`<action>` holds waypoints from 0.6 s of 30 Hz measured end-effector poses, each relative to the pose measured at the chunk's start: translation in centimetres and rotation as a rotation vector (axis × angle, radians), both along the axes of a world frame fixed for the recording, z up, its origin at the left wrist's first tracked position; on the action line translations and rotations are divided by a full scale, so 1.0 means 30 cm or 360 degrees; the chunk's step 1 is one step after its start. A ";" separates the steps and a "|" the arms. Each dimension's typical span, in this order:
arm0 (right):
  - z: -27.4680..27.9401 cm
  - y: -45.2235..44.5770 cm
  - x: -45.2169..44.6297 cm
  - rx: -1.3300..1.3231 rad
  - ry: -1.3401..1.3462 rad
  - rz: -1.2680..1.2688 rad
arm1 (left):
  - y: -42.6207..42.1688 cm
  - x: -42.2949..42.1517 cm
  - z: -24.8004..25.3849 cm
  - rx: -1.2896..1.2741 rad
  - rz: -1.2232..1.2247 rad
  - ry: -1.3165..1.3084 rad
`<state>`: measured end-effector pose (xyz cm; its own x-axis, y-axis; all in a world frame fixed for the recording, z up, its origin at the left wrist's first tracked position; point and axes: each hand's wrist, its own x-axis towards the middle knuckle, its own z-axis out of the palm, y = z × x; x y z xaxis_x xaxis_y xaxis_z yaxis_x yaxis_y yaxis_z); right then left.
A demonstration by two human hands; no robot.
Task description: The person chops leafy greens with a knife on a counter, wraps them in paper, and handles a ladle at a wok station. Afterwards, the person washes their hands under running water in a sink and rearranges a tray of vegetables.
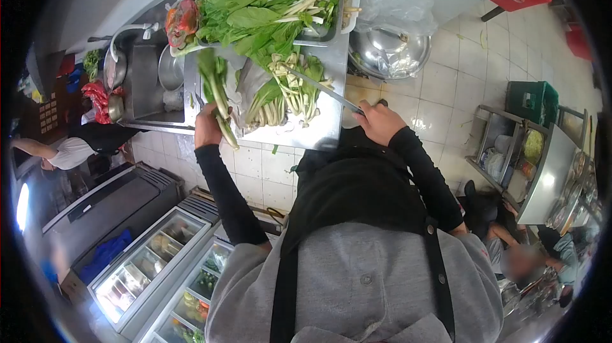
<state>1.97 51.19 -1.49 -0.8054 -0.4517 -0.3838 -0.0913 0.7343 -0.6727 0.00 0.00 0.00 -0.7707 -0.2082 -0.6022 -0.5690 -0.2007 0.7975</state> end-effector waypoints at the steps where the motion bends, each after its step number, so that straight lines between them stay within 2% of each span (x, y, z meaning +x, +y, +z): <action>1: -0.001 -0.021 -0.006 -0.0059 0.0004 0.0014 | 0.024 0.047 0.052 -0.0125 -0.0003 0.0169; 2: -0.003 -0.041 -0.010 -0.0116 0.0005 0.0025 | 0.057 0.089 0.093 -0.0249 -0.0013 0.0334; 3: -0.025 0.055 -0.050 0.0041 0.0010 0.0028 | 0.237 0.082 -0.047 -0.0041 0.0131 0.0394; 5: -0.054 -0.029 -0.078 -0.0008 0.0005 0.0025 | 0.269 0.093 -0.038 0.0326 0.0492 0.0361; 7: -0.059 -0.109 -0.102 -0.0012 0.0035 -0.0007 | 0.384 0.076 0.044 0.0348 0.0286 0.0212; 9: -0.072 -0.163 -0.118 -0.0028 0.0006 -0.0055 | 0.349 0.118 -0.104 0.0400 0.0393 0.0188; 11: -0.067 -0.227 -0.110 -0.0028 0.0013 -0.0144 | 0.366 0.142 -0.059 0.0313 0.0429 0.0035; 14: -0.109 -0.309 -0.065 0.0005 0.0145 -0.0299 | 0.335 0.151 0.024 -0.0750 -0.0157 0.0267; 17: -0.088 -0.400 -0.006 0.0024 0.0120 -0.0471 | 0.272 0.060 0.091 -0.1739 -0.0938 0.1174; 18: -0.101 -0.417 0.020 0.0024 0.0134 -0.0521 | 0.246 0.013 0.067 -0.1688 -0.1051 0.1245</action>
<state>2.56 38.67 -4.53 -0.9358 -0.1586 -0.3147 0.0965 0.7437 -0.6616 0.39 7.39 2.02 -0.9493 0.2347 0.2092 0.3124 0.7795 0.5430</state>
